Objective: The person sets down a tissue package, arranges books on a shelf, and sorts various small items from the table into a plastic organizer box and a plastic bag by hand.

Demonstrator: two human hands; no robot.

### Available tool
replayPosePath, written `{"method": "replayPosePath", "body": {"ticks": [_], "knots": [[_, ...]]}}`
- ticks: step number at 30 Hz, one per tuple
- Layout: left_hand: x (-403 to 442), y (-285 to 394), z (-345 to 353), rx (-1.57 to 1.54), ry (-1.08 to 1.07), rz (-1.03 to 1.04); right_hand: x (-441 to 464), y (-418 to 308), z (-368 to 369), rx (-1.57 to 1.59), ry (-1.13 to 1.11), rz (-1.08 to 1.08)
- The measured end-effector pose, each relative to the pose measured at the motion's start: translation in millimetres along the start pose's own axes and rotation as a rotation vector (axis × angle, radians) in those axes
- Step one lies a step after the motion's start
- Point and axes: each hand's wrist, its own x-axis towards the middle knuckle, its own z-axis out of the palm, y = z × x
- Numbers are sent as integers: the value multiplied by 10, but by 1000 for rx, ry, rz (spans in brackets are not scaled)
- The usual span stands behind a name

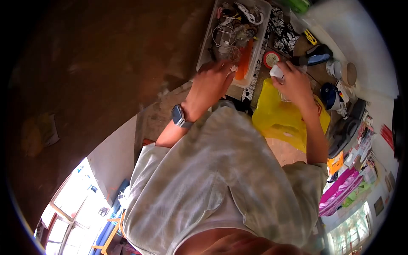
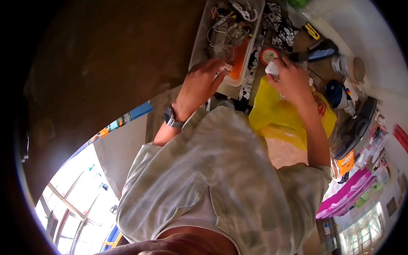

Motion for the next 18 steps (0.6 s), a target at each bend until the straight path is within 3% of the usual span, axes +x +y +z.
{"method": "replayPosePath", "body": {"ticks": [4, 11, 14, 18], "knots": [[311, -187, 292, 83, 11, 76, -40, 106, 235, -105, 17, -149], [601, -314, 482, 348, 30, 160, 1, 29, 226, -100, -23, -184], [607, -318, 340, 224, -120, 26, 142, -123, 42, -7, 95, -288], [516, -402, 330, 182, -79, 46, 726, -501, -141, 207, 187, -507]]}}
